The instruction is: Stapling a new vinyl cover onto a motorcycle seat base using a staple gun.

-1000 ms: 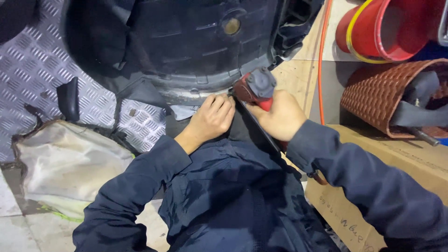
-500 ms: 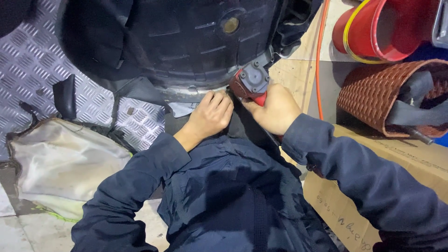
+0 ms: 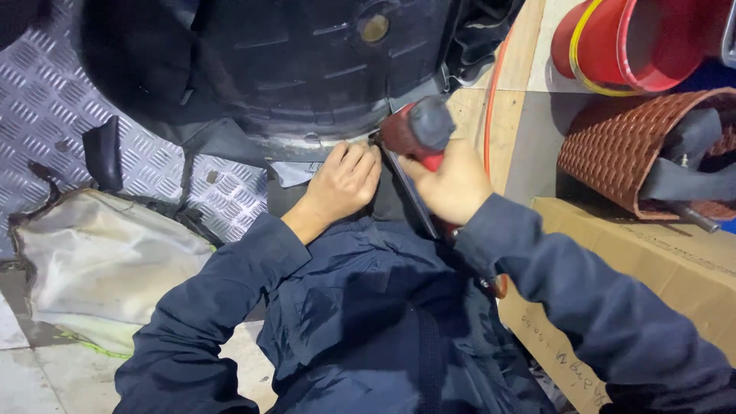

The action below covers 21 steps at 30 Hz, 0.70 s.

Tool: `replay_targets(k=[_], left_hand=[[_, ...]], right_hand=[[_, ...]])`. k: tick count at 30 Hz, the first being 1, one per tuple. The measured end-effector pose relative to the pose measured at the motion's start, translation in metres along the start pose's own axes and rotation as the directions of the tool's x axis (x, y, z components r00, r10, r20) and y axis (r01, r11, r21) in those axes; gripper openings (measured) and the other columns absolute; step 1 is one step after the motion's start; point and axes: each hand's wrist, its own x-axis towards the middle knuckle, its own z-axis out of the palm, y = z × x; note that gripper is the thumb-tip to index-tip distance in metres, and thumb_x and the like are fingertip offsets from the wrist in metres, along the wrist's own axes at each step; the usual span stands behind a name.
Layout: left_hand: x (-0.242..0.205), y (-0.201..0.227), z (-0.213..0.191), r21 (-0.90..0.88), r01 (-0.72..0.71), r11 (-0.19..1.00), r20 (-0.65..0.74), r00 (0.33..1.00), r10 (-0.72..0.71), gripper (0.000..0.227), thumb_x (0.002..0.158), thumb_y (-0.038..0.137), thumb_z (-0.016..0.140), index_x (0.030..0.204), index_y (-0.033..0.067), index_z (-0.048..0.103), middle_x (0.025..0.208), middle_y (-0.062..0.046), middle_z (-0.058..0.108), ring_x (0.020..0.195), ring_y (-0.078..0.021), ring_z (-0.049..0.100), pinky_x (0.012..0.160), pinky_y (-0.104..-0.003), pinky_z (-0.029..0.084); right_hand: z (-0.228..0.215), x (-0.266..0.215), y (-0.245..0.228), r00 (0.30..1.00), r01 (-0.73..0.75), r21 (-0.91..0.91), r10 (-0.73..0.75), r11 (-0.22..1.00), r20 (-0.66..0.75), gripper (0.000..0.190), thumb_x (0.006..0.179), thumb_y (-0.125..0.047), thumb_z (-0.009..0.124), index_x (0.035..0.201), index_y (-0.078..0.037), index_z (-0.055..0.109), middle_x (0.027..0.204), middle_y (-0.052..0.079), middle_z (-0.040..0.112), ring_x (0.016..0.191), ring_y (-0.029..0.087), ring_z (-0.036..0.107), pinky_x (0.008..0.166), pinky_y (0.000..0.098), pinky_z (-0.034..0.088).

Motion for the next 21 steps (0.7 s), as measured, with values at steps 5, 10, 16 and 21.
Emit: replay_targets(k=[5,10,16,21], left_hand=[[0.000,-0.002,-0.002,-0.051,0.006,0.999,-0.007,1.000,-0.006,0.023,0.094,-0.004,0.055,0.072,-0.0029,0.063,0.069,-0.018,0.050,0.067,-0.0340,0.054,0.066,-0.041,0.050],[-0.001,0.000,-0.003,-0.079,0.032,0.996,-0.021,0.999,-0.033,0.025,0.092,-0.004,0.056,0.068,-0.0004,0.060,0.068,-0.017,0.050,0.067,-0.0340,0.056,0.067,-0.042,0.050],[-0.006,0.001,0.004,-0.081,0.030,0.996,-0.022,0.999,-0.032,0.024,0.092,-0.003,0.058,0.068,0.0006,0.060,0.068,-0.016,0.049,0.067,-0.0340,0.055,0.067,-0.042,0.049],[-0.001,0.007,-0.006,-0.037,0.081,0.996,-0.009,0.997,-0.082,0.020,0.099,0.001,0.055,0.084,-0.0036,0.068,0.076,-0.016,0.055,0.070,-0.0308,0.058,0.065,-0.039,0.050]], right_hand=[[0.009,0.005,-0.011,0.998,0.018,-0.161,-0.008,0.987,0.064,0.027,0.082,-0.026,0.075,0.090,0.000,0.072,0.076,0.022,0.070,0.088,0.041,0.073,0.074,0.0493,0.057],[0.003,0.006,-0.015,0.993,0.028,-0.211,-0.002,0.977,0.120,0.026,0.082,-0.021,0.073,0.089,0.004,0.071,0.074,0.025,0.069,0.085,0.043,0.073,0.074,0.0484,0.057],[0.008,0.013,-0.007,0.996,0.019,-0.226,0.002,0.974,0.094,0.028,0.080,-0.027,0.076,0.083,0.000,0.073,0.074,0.024,0.070,0.085,0.041,0.073,0.073,0.0458,0.058],[-0.017,-0.008,-0.036,0.997,0.063,-0.135,-0.058,0.989,0.044,0.046,0.085,-0.032,0.076,0.104,0.009,0.073,0.095,0.037,0.069,0.099,0.055,0.066,0.078,0.0626,0.052]])
